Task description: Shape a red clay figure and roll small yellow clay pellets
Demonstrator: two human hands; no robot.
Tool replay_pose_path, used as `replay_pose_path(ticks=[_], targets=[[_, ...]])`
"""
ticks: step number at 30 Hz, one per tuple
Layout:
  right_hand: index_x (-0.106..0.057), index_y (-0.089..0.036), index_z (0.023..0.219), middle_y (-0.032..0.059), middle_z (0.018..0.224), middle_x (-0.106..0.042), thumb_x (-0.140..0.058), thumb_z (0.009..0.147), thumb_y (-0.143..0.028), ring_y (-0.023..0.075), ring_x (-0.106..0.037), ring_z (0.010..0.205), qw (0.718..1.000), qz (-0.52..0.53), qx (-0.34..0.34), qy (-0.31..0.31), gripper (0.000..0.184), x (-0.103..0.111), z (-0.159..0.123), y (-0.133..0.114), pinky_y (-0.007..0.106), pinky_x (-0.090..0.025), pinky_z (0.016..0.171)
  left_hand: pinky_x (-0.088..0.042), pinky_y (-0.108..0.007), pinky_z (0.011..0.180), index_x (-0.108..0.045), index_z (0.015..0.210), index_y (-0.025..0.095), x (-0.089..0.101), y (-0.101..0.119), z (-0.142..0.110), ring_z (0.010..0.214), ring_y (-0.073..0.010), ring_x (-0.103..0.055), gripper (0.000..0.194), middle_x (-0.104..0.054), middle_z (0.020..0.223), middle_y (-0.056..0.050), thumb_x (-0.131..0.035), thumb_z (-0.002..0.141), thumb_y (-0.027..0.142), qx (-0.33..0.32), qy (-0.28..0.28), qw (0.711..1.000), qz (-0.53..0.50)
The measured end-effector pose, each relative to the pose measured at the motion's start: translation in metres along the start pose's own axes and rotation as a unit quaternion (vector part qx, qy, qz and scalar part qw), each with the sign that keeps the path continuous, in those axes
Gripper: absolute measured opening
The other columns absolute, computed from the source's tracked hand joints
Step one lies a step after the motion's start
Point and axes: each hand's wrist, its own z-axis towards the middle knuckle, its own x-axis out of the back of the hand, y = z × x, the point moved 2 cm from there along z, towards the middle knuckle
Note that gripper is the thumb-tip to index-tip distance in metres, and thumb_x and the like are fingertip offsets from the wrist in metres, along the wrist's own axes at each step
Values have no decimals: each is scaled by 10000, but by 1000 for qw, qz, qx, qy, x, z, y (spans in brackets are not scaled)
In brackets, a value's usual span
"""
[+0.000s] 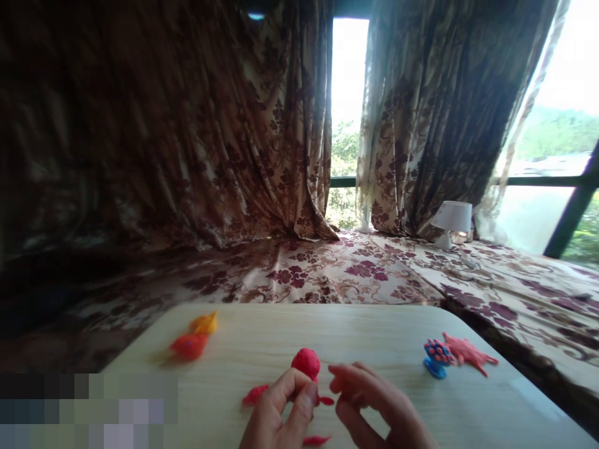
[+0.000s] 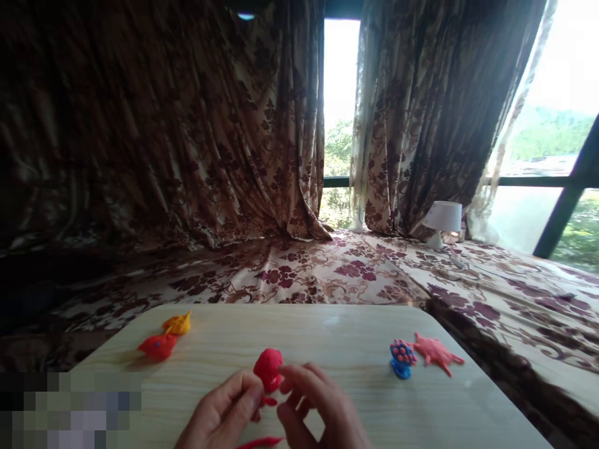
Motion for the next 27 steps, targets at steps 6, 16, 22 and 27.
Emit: replay_pose_path(ticks=[6, 16, 22, 27], targets=[[-676, -261, 956, 23, 741, -662, -603, 813, -419, 134, -625, 631, 991, 99, -78, 51, 225, 20, -8, 9, 172, -512, 553, -414, -245, 637, -571, 689, 163, -5, 14, -2, 637, -135, -497, 307, -543, 629, 3, -546, 780, 455, -19, 16, 999, -20], [-672, -236, 962, 35, 789, -653, -660, 770, -402, 123, -619, 631, 985, 137, -94, 56, 254, 9, -23, 35, 167, -510, 572, -395, -204, 428, -584, 670, 154, -32, 15, -4, 592, -142, -450, 294, -478, 598, 8, -540, 753, 433, 32, 40, 999, -4], [-660, -203, 785, 21, 704, -593, -606, 818, -282, 125, -605, 643, 996, 89, -25, 21, 102, 15, -15, 34, 162, -488, 585, -357, -195, 435, -574, 604, 152, -39, 14, -3, 564, -128, -444, 279, -479, 553, 11, -545, 734, 396, 19, 36, 999, 9], [-642, -197, 850, 16, 746, -577, -591, 814, -227, 105, -572, 585, 997, 72, -22, 9, 69, 14, -14, 27, 170, -460, 530, -356, -201, 457, -573, 604, 148, -41, 14, -4, 551, -118, -428, 295, -484, 556, 11, -530, 742, 406, 29, 6, 1000, 10]])
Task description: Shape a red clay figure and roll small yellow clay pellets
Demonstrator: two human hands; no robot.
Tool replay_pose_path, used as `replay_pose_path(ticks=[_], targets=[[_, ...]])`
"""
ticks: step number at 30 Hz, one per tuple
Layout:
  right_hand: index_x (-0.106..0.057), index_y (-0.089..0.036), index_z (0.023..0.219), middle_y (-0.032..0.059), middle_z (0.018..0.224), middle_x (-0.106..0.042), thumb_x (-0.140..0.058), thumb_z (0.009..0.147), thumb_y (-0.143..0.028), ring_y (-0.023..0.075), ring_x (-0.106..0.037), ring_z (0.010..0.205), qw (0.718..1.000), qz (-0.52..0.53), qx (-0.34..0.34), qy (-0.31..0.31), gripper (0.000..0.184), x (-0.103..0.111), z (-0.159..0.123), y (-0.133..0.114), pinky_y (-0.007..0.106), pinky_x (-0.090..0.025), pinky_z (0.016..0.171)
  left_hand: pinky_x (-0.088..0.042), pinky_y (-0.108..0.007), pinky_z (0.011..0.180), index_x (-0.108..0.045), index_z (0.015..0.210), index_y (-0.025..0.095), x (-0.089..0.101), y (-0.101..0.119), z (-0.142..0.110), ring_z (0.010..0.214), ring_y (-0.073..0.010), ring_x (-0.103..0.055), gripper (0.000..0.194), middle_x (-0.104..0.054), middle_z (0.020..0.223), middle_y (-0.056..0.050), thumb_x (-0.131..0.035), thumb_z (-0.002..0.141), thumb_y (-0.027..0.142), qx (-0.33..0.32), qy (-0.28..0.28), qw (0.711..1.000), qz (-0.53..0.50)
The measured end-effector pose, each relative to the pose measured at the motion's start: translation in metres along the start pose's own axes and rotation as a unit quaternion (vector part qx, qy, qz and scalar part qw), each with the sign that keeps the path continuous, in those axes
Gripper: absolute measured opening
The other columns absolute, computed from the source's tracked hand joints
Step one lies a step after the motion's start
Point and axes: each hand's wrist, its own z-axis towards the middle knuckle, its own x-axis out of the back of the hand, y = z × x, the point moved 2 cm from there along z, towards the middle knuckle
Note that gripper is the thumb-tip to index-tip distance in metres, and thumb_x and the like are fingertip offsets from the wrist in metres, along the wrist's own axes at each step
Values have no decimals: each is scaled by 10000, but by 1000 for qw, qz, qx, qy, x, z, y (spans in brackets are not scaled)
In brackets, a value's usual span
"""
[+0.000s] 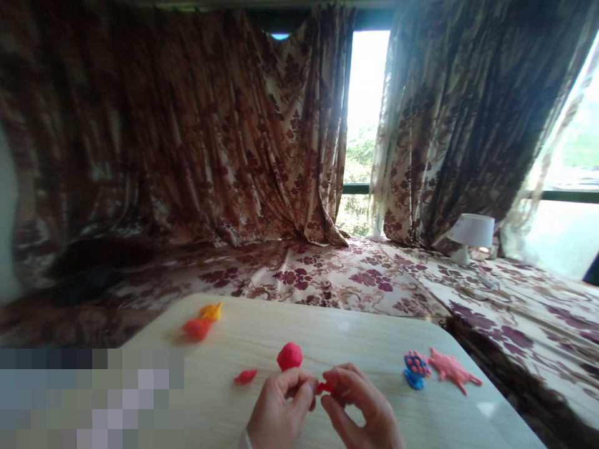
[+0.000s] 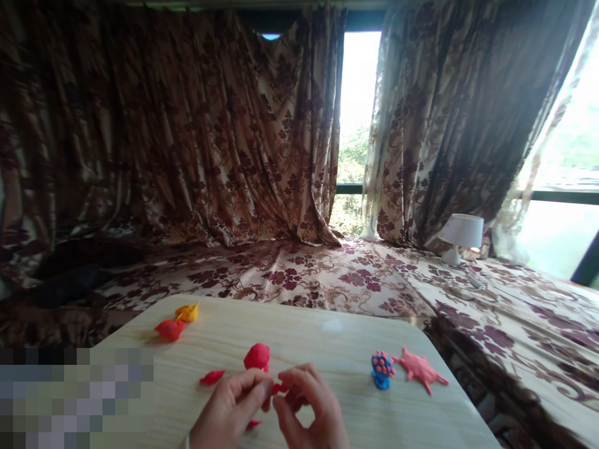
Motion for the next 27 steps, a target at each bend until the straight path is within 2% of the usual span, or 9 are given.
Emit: replay_pose_path(ticks=[5, 8, 11, 14, 18, 23, 25, 27], targets=[[-652, -189, 781, 19, 704, -587, -557, 836, -204, 112, -556, 611, 1000, -27, 7, -9, 111, -6, 4, 0, 172, -428, 537, -362, -209, 424, -581, 627, 160, 8, -5, 6, 569, -143, -444, 395, -472, 576, 5, -494, 747, 526, 10, -7, 1000, 3], [-660, -192, 796, 17, 713, -586, -572, 830, -228, 114, -557, 616, 1000, -20, -4, 8, 101, -12, 13, 2, 172, -430, 539, -393, -243, 497, -592, 613, 166, 18, -9, 15, 568, -155, -467, 452, -478, 547, 5, -472, 743, 581, -22, 2, 1000, 3], [-661, -184, 768, 13, 699, -572, -575, 831, -241, 113, -555, 616, 1000, -21, -16, 14, 121, -23, 25, -1, 168, -435, 546, -396, -266, 602, -530, 546, 185, 30, -12, 25, 572, -157, -481, 467, -489, 528, 6, -435, 767, 585, -60, -2, 998, 3], [-647, -171, 726, 4, 676, -554, -582, 826, -252, 106, -553, 593, 999, -16, -22, 22, 144, -36, 33, -6, 165, -441, 535, -378, -270, 603, -463, 505, 206, 41, -12, 30, 550, -155, -469, 475, -459, 500, 19, -398, 786, 584, -53, -18, 998, 15], [-627, -164, 721, 10, 664, -570, -582, 830, -297, 106, -554, 570, 1000, -20, -8, 22, 178, -49, 28, -8, 179, -452, 528, -370, -261, 560, -436, 477, 215, 48, -10, 25, 497, -141, -433, 477, -416, 463, 37, -417, 768, 593, -24, -18, 1000, -7], [-636, -174, 785, 42, 728, -600, -565, 845, -347, 131, -586, 623, 1000, -9, -18, 18, 196, -52, 14, -6, 202, -488, 555, -413, -247, 527, -479, 484, 216, 47, -9, 6, 501, -146, -456, 471, -434, 480, 33, -483, 710, 629, 43, 36, 997, -51], [-638, -174, 786, 43, 725, -598, -563, 846, -355, 133, -588, 621, 1000, -7, -21, 11, 205, -51, 12, -7, 204, -492, 553, -421, -242, 514, -478, 478, 221, 46, -8, 1, 509, -150, -471, 475, -445, 490, 30, -499, 690, 645, 49, 49, 996, -49], [-638, -171, 780, 39, 711, -594, -561, 848, -337, 128, -581, 606, 1000, -12, -18, 0, 195, -50, 11, -9, 203, -486, 543, -409, -238, 506, -472, 473, 220, 45, -5, -2, 503, -145, -464, 485, -442, 488, 29, -487, 694, 651, 34, 36, 998, -34]])
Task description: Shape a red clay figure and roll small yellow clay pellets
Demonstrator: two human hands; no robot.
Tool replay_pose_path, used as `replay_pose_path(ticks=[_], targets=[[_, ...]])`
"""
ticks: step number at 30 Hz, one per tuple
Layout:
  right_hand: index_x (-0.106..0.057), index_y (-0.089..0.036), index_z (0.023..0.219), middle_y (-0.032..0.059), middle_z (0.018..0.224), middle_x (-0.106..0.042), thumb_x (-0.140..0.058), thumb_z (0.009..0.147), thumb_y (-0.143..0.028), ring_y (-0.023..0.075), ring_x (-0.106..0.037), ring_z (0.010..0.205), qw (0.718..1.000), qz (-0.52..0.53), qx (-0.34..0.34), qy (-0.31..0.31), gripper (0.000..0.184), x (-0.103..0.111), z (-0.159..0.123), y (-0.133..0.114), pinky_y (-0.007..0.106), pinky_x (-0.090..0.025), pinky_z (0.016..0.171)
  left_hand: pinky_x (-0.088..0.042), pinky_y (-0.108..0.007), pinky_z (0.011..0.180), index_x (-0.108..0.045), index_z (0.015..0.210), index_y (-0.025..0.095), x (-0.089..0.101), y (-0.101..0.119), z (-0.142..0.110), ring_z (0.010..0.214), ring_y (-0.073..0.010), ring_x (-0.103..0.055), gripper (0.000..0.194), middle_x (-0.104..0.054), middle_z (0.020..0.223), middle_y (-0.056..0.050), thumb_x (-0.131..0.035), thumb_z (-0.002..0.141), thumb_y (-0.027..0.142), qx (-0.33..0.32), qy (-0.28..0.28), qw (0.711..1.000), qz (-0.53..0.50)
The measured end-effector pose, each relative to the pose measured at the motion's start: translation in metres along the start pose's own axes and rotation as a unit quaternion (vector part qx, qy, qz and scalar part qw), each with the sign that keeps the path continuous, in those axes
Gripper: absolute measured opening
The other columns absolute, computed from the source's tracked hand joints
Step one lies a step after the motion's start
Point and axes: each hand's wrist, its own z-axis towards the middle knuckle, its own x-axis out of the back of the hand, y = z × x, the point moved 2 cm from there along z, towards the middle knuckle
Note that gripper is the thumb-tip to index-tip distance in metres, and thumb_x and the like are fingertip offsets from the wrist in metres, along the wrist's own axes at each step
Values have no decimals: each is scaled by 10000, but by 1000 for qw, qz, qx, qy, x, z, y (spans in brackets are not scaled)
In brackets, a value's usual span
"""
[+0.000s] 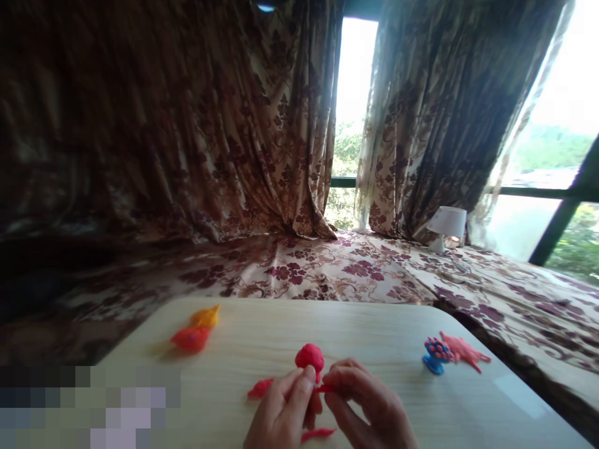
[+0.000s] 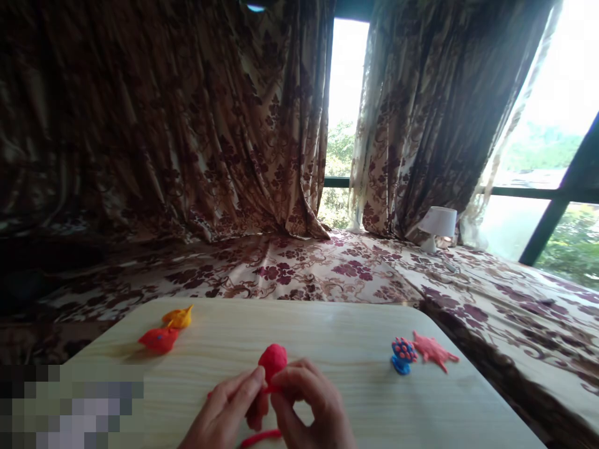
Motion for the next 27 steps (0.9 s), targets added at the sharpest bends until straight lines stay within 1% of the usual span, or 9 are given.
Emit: replay_pose_path(ticks=[2, 5, 9, 12, 13, 18, 23, 27], targets=[[-640, -172, 767, 33, 700, -592, -558, 848, -276, 122, -570, 603, 1000, -17, 12, -8, 155, 1, 0, -3, 199, -472, 542, -397, -235, 514, -474, 489, 215, 0, 0, 1, 508, -142, -460, 483, -439, 488, 28, -465, 716, 642, -13, -22, 1000, 13], [-654, -183, 768, 24, 699, -597, -553, 833, -187, 116, -565, 610, 998, -46, 27, -15, 121, 4, 1, -9, 198, -456, 553, -379, -229, 520, -478, 530, 206, 1, -4, 4, 539, -138, -452, 463, -440, 518, 26, -446, 747, 614, -14, -46, 999, 14], [-684, -204, 811, 25, 718, -618, -556, 824, -166, 122, -588, 637, 998, -59, 36, -5, 135, 6, 1, -10, 195, -475, 581, -349, -216, 520, -513, 576, 181, 1, -10, 8, 540, -113, -389, 414, -406, 536, 43, -539, 710, 572, -29, -86, 996, -5], [-686, -210, 907, 29, 741, -633, -562, 814, -163, 118, -595, 618, 998, -51, 40, 12, 162, 6, 0, -8, 193, -486, 571, -366, -213, 526, -527, 600, 175, 1, -11, 7, 551, -111, -393, 408, -416, 550, 41, -560, 696, 569, -12, -87, 995, -35], [-682, -205, 908, 28, 735, -629, -563, 811, -165, 117, -589, 605, 998, -52, 36, 9, 159, 7, 0, -7, 194, -484, 560, -372, -214, 530, -529, 599, 176, 1, -11, 6, 554, -113, -399, 406, -420, 552, 40, -562, 695, 569, -9, -87, 995, -39], [-663, -194, 773, 16, 703, -595, -554, 793, -129, 107, -556, 596, 996, -83, 13, -28, 129, 8, 0, -8, 183, -460, 537, -386, -230, 568, -566, 612, 176, 1, -12, 6, 585, -131, -442, 407, -460, 564, 22, -540, 713, 570, -17, -92, 996, -14], [-658, -201, 818, 11, 706, -591, -572, 756, -88, 110, -559, 602, 996, -85, 35, -14, 155, 9, 0, -9, 191, -477, 564, -394, -219, 559, -603, 628, 166, 1, -13, 5, 578, -123, -435, 410, -491, 573, 16, -573, 691, 570, -9, -94, 995, -32], [-647, -193, 773, 11, 693, -585, -561, 781, -108, 106, -546, 589, 996, -81, 30, -25, 121, 9, 0, -9, 188, -460, 545, -393, -216, 539, -600, 610, 170, 1, -13, 5, 559, -122, -431, 399, -474, 550, 23, -572, 697, 559, -9, -79, 996, -34]])
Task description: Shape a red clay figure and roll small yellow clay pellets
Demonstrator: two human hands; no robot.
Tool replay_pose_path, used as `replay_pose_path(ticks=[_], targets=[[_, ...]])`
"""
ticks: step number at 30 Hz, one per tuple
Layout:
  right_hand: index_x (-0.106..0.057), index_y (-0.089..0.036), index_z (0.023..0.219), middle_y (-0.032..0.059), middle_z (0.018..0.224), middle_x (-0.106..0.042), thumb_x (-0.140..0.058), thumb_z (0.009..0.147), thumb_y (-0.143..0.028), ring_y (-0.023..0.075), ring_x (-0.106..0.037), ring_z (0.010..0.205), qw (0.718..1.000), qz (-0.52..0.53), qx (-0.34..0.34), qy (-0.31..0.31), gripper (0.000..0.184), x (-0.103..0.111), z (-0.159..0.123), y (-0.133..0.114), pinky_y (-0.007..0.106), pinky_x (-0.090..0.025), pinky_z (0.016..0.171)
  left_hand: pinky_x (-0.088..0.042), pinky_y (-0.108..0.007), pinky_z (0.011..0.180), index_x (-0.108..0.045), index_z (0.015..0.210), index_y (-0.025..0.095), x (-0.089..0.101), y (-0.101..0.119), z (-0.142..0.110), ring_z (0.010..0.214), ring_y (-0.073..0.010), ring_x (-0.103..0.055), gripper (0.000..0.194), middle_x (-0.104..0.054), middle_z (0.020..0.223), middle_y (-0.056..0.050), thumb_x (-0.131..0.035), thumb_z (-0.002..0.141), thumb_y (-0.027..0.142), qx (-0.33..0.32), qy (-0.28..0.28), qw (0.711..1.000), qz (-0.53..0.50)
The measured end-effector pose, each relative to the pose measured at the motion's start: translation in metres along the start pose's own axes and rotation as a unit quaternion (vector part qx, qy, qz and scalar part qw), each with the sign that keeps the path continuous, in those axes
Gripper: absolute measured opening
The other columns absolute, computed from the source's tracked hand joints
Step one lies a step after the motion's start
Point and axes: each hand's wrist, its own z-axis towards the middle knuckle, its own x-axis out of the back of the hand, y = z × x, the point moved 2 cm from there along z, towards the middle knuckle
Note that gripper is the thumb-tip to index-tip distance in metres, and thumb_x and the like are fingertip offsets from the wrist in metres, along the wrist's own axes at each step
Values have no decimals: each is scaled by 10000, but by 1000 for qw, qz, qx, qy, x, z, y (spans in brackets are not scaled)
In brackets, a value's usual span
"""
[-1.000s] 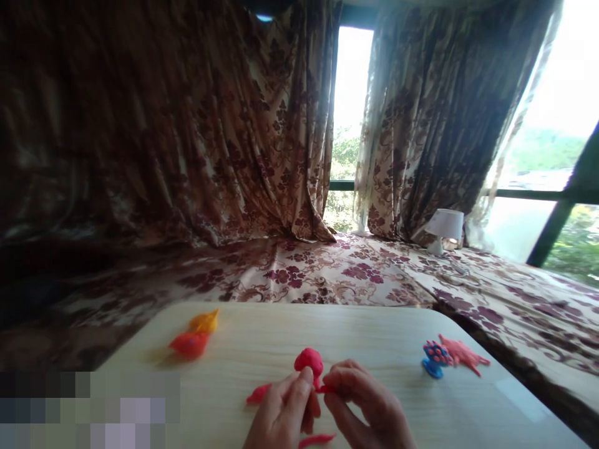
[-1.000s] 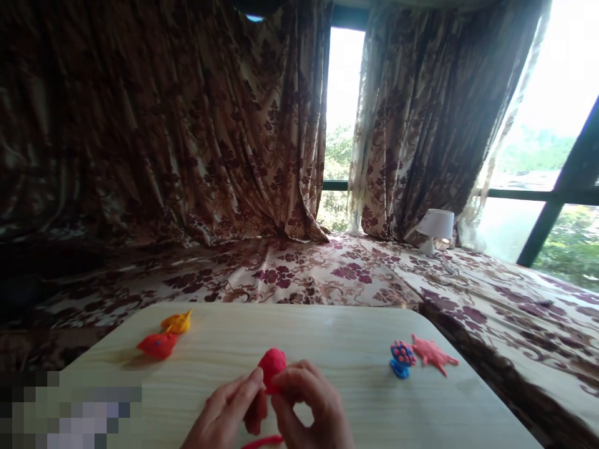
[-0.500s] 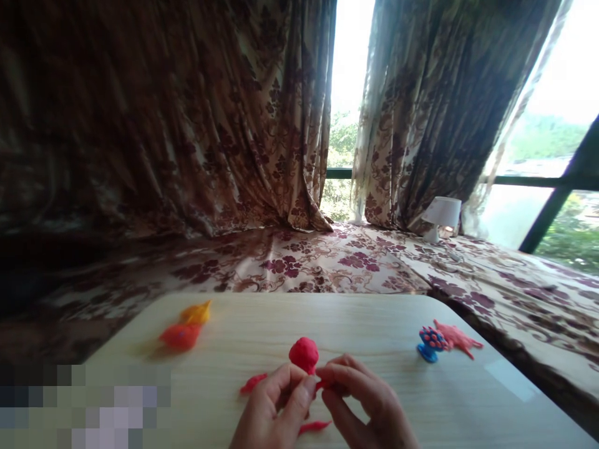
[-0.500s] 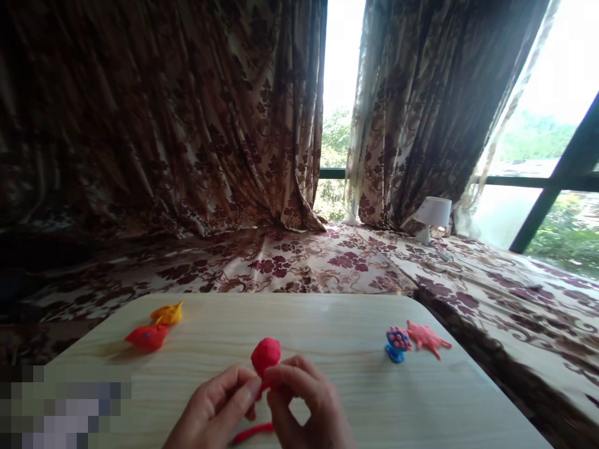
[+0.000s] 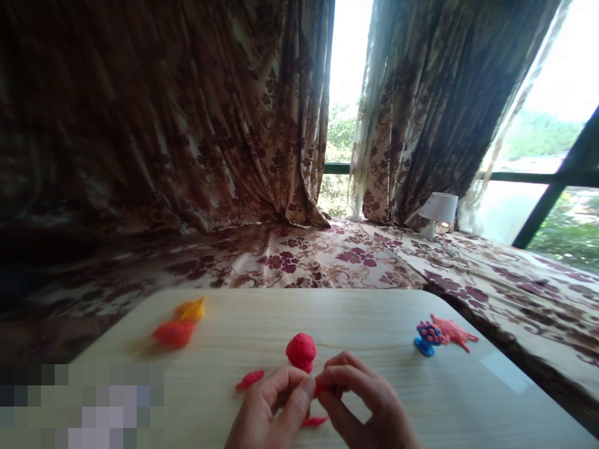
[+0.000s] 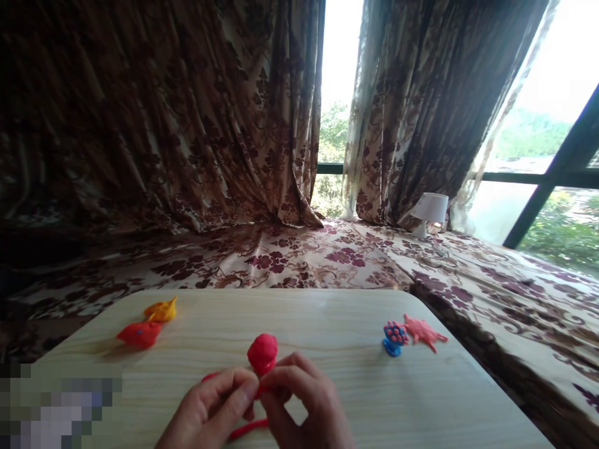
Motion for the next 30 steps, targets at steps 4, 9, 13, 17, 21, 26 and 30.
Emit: replay_pose_path(ticks=[4, 9, 13, 17, 21, 26, 30], targets=[[-635, -194, 792, 16, 704, -596, -559, 806, -126, 118, -556, 610, 1000, -9, -8, 20, 103, 3, 1, -2, 206, -456, 563, -388, -216, 539, -610, 654, 192, 3, 1, 0, 584, -139, -461, 368, -466, 561, 25, -512, 744, 536, -9, 32, 999, 22], [-636, -195, 779, 20, 693, -605, -570, 816, -157, 120, -555, 587, 999, -5, -10, 31, 84, 2, 1, -2, 213, -453, 541, -458, -238, 673, -661, 715, 215, 2, 10, -4, 673, -182, -571, 175, -635, 671, -14, -577, 726, 368, -73, 83, 993, 52], [-629, -195, 773, 21, 695, -596, -572, 818, -171, 122, -549, 587, 999, -7, -18, 30, 77, 2, 1, -2, 219, -453, 539, -476, -239, 742, -688, 718, 242, -1, 13, -5, 768, -201, -617, 97, -681, 769, -20, -594, 718, 265, -147, 114, 979, 79], [-629, -195, 774, 14, 692, -584, -569, 826, -176, 117, -544, 588, 1000, -1, -13, 25, 82, 2, 1, -2, 210, -453, 544, -483, -240, 728, -688, 694, 240, -3, 6, -4, 720, -183, -620, 77, -664, 718, -10, -613, 710, 226, -177, 88, 976, 90], [-645, -195, 774, 17, 698, -598, -590, 827, -218, 122, -565, 602, 999, 5, -23, 40, 80, 6, 2, 1, 191, -463, 555, -484, -244, 695, -694, 758, 217, -2, 12, 1, 716, -172, -615, 110, -661, 730, -16, -599, 739, 267, -185, 107, 976, 33], [-669, -195, 745, 36, 726, -629, -643, 788, -352, 151, -617, 669, 994, 23, -75, 74, 165, 11, 3, 11, 165, -505, 583, -481, -232, 613, -656, 879, 155, 5, 56, 55, 603, -108, -569, 203, -619, 690, 10, -570, 783, 313, -139, 201, 963, -113], [-681, -202, 739, 40, 719, -642, -659, 763, -402, 161, -627, 674, 995, 38, -63, 71, 202, 8, 2, 13, 160, -509, 577, -507, -305, 626, -579, 986, 144, 10, 98, 104, 675, -124, -598, 241, -630, 860, -18, -505, 866, 340, -164, 220, 953, -126]])
